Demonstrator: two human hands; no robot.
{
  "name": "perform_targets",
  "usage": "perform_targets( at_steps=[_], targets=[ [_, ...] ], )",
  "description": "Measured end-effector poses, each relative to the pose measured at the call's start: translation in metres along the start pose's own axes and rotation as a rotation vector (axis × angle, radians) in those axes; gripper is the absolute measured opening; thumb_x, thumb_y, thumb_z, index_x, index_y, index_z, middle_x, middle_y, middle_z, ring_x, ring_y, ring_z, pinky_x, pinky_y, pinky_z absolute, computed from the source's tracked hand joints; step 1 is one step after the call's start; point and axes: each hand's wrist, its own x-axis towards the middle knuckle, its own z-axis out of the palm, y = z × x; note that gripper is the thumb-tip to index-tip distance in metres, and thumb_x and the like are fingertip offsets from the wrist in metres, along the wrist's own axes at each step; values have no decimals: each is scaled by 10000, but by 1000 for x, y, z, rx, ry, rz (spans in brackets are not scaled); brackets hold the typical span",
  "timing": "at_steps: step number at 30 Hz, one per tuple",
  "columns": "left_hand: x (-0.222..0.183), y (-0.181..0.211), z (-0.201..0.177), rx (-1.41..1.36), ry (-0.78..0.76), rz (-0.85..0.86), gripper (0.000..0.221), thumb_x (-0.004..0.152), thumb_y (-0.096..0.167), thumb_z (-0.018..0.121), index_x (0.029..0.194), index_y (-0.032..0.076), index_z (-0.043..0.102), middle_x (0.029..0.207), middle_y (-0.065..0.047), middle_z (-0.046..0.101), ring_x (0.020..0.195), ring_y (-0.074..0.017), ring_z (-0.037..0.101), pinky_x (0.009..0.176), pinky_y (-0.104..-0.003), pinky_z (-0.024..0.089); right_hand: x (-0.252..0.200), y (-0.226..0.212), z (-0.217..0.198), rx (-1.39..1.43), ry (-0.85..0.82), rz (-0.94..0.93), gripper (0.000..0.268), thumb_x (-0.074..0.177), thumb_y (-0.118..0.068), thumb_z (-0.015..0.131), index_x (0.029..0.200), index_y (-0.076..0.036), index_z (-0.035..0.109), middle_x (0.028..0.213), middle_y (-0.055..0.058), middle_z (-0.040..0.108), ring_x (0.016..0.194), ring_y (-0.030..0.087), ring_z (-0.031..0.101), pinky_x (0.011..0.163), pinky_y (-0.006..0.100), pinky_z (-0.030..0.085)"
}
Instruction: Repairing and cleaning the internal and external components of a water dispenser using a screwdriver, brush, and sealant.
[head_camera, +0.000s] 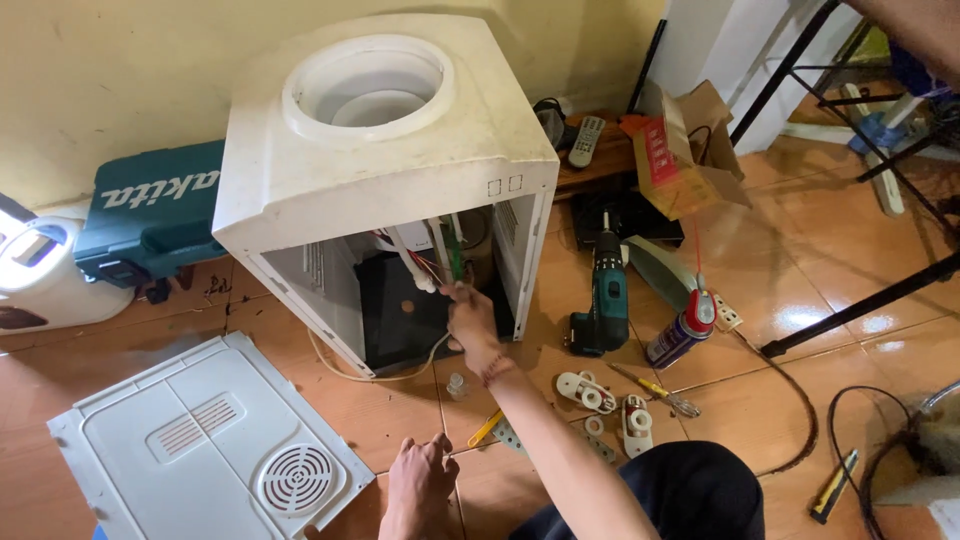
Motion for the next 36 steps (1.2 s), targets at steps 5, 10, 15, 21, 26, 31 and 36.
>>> perform_targets(
  at_steps=[5, 10, 15, 21, 26, 31, 36],
  targets=[
    [1, 3, -5, 26, -8, 45, 163, 837, 239, 660, 975, 156, 679, 690, -37, 736, 719, -242, 664, 879, -321, 494, 5, 41, -33, -11, -54, -95, 312, 1083, -263, 429, 1101, -97, 693, 549, -61, 323, 402, 54, 220, 368, 252, 179],
    [-1, 5, -14, 36, -9, 64, 183, 836, 218, 680, 985, 112, 664, 651, -62, 721, 663, -253, 661, 886, -327, 493, -23, 31, -52, 26, 70, -50, 283, 1061, -257, 496, 1067, -114, 741, 596, -57, 365, 415, 59, 244, 378, 244, 216],
    [-1, 5, -10, 37, -7, 60, 197, 853, 242, 657, 1014, 129, 670, 769, -42, 763, 736, -246, 678, 887, -331, 496, -30, 30, -60, 84, 83, -117, 315, 1038, -234, 466, 1067, -62, 729, 536, -52, 296, 391, 71, 209, 369, 255, 195],
    [0, 9, -20, 28, -41, 61, 164, 871, 214, 662, 1002, 119, 681, 666, -56, 728, 631, -220, 665, 932, -308, 478, -13, 11, -44, 34, 104, -77, 330, 1068, -291, 454, 1161, -114, 717, 581, -65, 363, 444, 53, 274, 404, 240, 184],
    [-1, 4, -7, 29, -26, 12, 181, 855, 247, 661, 1010, 158, 688, 746, -52, 748, 781, -247, 650, 842, -341, 517, 11, -15, -33, 44, 30, -39, 327, 1056, -220, 432, 1132, -59, 707, 581, -35, 310, 450, 79, 240, 405, 247, 194],
    [-1, 5, -12, 27, -6, 5, 177, 847, 245, 667, 1003, 162, 675, 722, -40, 738, 797, -237, 641, 850, -339, 513, 38, -22, -27, -162, 152, -82, 389, 1025, -329, 426, 1142, -148, 750, 731, 65, 485, 645, 182, 438, 694, 394, 534],
    [-1, 4, -11, 23, -25, -2, 192, 857, 250, 679, 1022, 151, 683, 743, -56, 743, 811, -247, 652, 847, -348, 530, 38, 11, -24, 2, 262, -137, 380, 1033, -377, 428, 1039, -134, 720, 690, 15, 420, 597, 148, 430, 530, 318, 465]
  ],
)
